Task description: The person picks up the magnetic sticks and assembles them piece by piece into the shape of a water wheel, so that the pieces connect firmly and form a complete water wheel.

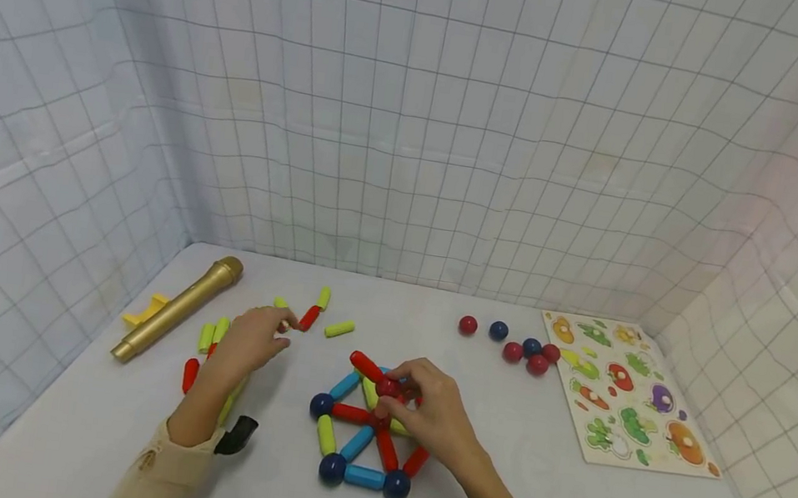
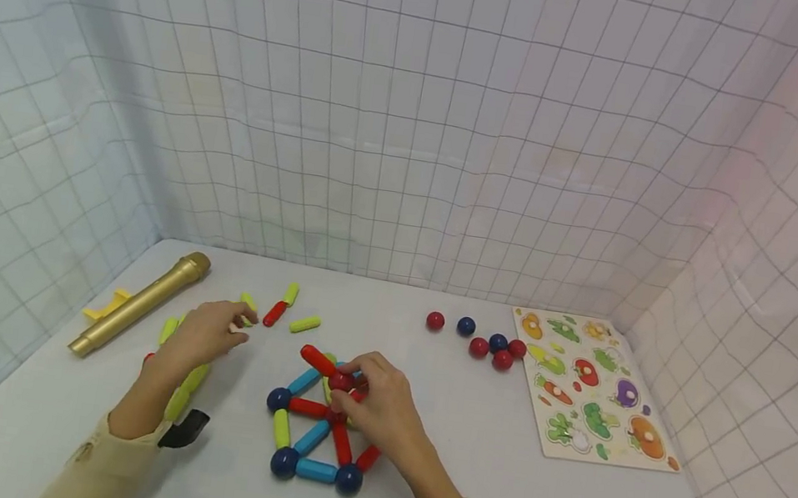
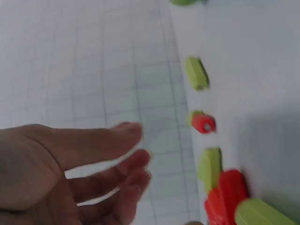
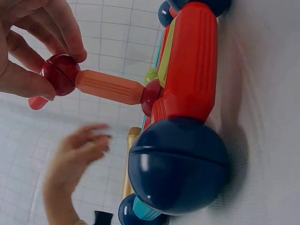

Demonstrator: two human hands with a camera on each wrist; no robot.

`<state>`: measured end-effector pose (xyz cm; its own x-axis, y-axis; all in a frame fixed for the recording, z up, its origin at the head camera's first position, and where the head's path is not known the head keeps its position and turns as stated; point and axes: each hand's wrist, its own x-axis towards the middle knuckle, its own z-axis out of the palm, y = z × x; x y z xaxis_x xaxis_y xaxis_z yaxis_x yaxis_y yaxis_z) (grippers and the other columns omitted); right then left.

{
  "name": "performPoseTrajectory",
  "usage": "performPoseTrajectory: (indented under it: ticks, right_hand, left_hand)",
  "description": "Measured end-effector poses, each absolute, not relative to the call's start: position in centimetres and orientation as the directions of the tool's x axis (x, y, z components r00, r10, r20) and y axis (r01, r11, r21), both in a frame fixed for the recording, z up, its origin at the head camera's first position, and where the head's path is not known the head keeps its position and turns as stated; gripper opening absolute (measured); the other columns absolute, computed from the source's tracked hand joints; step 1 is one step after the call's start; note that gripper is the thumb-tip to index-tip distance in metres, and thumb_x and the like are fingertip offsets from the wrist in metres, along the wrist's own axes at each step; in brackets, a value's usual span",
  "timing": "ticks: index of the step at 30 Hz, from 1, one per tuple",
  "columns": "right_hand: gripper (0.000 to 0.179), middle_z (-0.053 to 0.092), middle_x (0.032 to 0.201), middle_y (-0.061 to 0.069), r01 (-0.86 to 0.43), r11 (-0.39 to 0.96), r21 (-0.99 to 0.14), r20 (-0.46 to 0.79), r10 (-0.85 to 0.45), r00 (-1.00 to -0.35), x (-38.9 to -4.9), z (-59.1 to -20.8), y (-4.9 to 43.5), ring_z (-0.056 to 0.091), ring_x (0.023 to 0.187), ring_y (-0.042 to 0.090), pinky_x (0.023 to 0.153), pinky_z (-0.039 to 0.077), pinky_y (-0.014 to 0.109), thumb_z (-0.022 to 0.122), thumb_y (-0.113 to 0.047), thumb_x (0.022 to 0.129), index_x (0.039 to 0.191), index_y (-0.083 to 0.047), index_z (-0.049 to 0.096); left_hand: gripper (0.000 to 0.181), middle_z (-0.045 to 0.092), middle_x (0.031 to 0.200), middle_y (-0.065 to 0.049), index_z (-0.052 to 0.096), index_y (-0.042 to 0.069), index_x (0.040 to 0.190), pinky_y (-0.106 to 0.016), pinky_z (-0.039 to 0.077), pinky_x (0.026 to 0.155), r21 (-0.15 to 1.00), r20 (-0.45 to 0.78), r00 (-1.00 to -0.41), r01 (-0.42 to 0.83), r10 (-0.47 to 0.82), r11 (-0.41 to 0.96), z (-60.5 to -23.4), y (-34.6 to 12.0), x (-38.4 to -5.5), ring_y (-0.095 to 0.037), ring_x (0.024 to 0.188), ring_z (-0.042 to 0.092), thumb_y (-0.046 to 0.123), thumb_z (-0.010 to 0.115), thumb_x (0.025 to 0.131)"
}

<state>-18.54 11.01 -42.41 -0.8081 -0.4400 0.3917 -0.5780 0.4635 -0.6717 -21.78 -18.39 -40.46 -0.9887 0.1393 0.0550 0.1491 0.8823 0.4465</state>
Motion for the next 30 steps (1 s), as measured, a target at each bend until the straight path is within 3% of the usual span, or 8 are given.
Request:
performPoseTrajectory:
  ticks: [3, 6, 13, 17, 20, 25, 30]
  right_hand:
    - [0.031, 0.067, 0.099, -0.001, -0.568, 0.465, -0.679, 0.38, -0.44, -0.814, -18.5, -42.5, 11.1, 0.066, 0.081, 0.008, 0.075, 0.057, 0.022, 0.08, -0.013, 0.079, 0.106, -0.012, 0.066]
    - [0.031, 0.067, 0.1, -0.002, -0.557, 0.467, -0.687, 0.369, -0.437, -0.82, -18.5, -42.4, 11.2, 0.066, 0.082, 0.008, 0.075, 0.057, 0.023, 0.08, -0.013, 0.079, 0.107, -0.012, 0.066]
    - [0.031, 0.066, 0.102, -0.002, -0.56, 0.462, -0.688, 0.368, -0.443, -0.818, -18.6, -42.4, 11.2, 0.066, 0.083, 0.007, 0.076, 0.058, 0.024, 0.08, -0.013, 0.079, 0.107, -0.012, 0.066]
    - [0.031, 0.066, 0.101, -0.002, -0.561, 0.454, -0.692, 0.369, -0.445, -0.816, -18.6, -42.4, 11.2, 0.066, 0.083, 0.007, 0.076, 0.058, 0.026, 0.08, -0.013, 0.079, 0.106, -0.012, 0.066]
    - [0.03, 0.066, 0.101, -0.002, -0.564, 0.451, -0.692, 0.374, -0.444, -0.814, -18.6, -42.4, 11.2, 0.066, 0.083, 0.007, 0.075, 0.058, 0.026, 0.08, -0.013, 0.079, 0.106, -0.012, 0.066]
    - [0.03, 0.066, 0.101, -0.002, -0.564, 0.448, -0.693, 0.373, -0.447, -0.813, -18.6, -42.4, 11.1, 0.066, 0.084, 0.007, 0.076, 0.057, 0.024, 0.08, -0.013, 0.079, 0.106, -0.013, 0.066]
    - [0.031, 0.066, 0.101, -0.003, -0.556, 0.476, -0.681, 0.36, -0.444, -0.821, -18.5, -42.3, 11.2, 0.066, 0.085, 0.007, 0.078, 0.058, 0.025, 0.081, -0.016, 0.079, 0.106, -0.014, 0.066]
  left_hand:
    - [0.026, 0.069, 0.097, -0.019, 0.067, -0.001, 0.104, -0.046, 0.053, 0.073, 0.31, -0.047, -0.998, 0.022, 0.039, 0.951, -41.7, -20.6, -22.3, -0.034, 0.087, 0.064, 0.004, 0.073, 0.079]
    - [0.029, 0.067, 0.094, -0.018, 0.067, -0.003, 0.101, -0.042, 0.052, 0.066, 0.28, -0.13, -0.991, -0.053, -0.017, 0.959, -42.6, -21.5, -22.7, -0.031, 0.08, 0.061, 0.005, 0.077, 0.075]
    - [0.013, 0.057, 0.078, -0.013, 0.064, 0.0, 0.087, -0.033, 0.044, 0.055, 0.219, -0.192, -0.974, -0.163, -0.122, 0.962, -43.7, -21.3, -23.2, -0.025, 0.068, 0.053, 0.011, 0.07, 0.082]
    - [0.02, 0.059, 0.08, -0.013, 0.062, 0.0, 0.095, -0.034, 0.045, 0.057, 0.249, -0.176, -0.976, -0.173, -0.131, 0.953, -43.6, -21.0, -23.2, -0.026, 0.07, 0.054, 0.015, 0.072, 0.085]
    - [0.025, 0.064, 0.088, -0.015, 0.059, 0.002, 0.102, -0.036, 0.048, 0.063, 0.371, -0.13, -0.99, -0.106, -0.062, 0.923, -43.0, -20.6, -23.0, -0.026, 0.078, 0.058, 0.015, 0.073, 0.086]
    - [0.027, 0.069, 0.098, -0.01, 0.058, 0.007, 0.103, -0.036, 0.055, 0.076, 0.624, -0.087, -0.982, 0.075, 0.165, 0.777, -41.7, -18.5, -21.9, -0.023, 0.091, 0.064, 0.015, 0.076, 0.083]
    - [0.027, 0.069, 0.094, -0.001, 0.064, 0.009, 0.104, -0.032, 0.057, 0.077, 0.695, -0.095, -0.928, 0.198, 0.361, 0.692, -40.9, -16.1, -20.8, -0.016, 0.09, 0.064, 0.016, 0.077, 0.082]
